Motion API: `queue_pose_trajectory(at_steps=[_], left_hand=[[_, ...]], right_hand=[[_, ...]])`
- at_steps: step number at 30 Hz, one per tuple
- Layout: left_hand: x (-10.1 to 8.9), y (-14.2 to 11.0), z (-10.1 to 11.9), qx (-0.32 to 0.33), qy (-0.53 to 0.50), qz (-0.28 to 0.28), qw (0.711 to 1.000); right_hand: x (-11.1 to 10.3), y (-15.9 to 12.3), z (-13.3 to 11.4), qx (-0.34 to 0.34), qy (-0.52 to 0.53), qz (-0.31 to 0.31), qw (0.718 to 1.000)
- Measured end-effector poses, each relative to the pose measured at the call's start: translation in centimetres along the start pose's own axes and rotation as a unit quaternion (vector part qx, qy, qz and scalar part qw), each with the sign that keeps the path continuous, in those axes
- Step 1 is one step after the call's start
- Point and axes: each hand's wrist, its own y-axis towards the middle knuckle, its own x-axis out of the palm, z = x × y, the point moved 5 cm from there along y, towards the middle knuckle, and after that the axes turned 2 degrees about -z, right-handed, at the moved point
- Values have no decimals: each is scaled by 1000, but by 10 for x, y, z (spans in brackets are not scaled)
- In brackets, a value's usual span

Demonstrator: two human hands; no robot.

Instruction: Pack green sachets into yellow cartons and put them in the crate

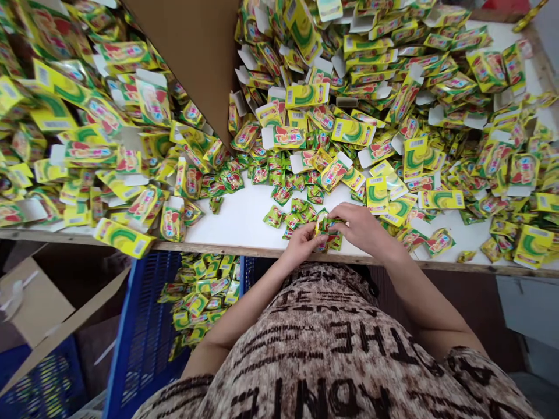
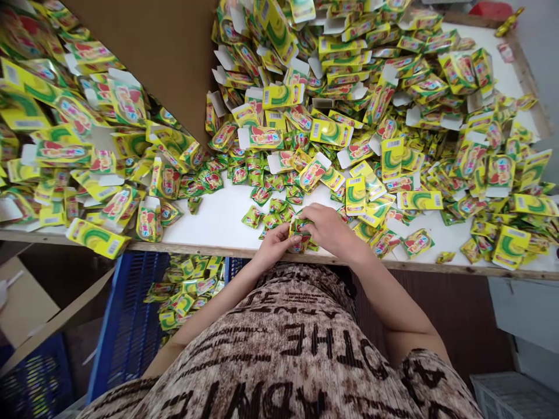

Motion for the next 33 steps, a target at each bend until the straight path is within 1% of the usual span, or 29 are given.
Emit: queue_pose_trajectory(at_steps=[2, 3, 5, 9, 11, 14, 18, 20, 22, 24, 26, 30, 31, 33], left_hand=[[-1, -1, 0, 4, -21, 4, 1000], [0, -1, -1, 4, -35, 5, 999], [0, -2, -1, 4, -52, 4, 999], [0, -3, -1, 8, -16, 4, 1000], [0, -3, 0, 13, -1, 7, 1000], [1, -4, 1, 17, 15, 5, 1000], [4, -5, 1, 9, 9, -7, 1000], [3, -6, 1, 8, -13, 4, 1000], [2, -6, 2, 5, -29, 14, 999], [3, -7, 2, 4, -28, 10, 1000], [4, -8, 3, 5, -14, 5, 1000], [5, -8, 5, 5, 2, 12, 1000], [5, -7, 6, 6, 3, 15, 1000], [4, -7, 5, 7, 2, 18, 1000]], right_hand=[[1, 1, 4, -17, 8, 45, 999], [3, 1, 5, -26, 10, 52, 998], [7, 3, 6, -47, 7, 33, 998], [8, 4, 0, -94, -45, -42, 994], [7, 4, -4, -94, -70, -62, 991], [7, 5, -12, -90, -78, -68, 991], [14, 5, -20, -98, -94, -87, 987], [14, 5, -20, -81, -106, -73, 988], [10, 4, -16, -53, -108, -35, 992], [9, 2, -13, -41, -94, -10, 995], [11, 1, -12, -50, -69, -15, 996], [21, 0, -11, -82, -25, -62, 994], [22, 0, -11, -86, -21, -64, 994], [21, -2, -10, -77, -29, -48, 995]])
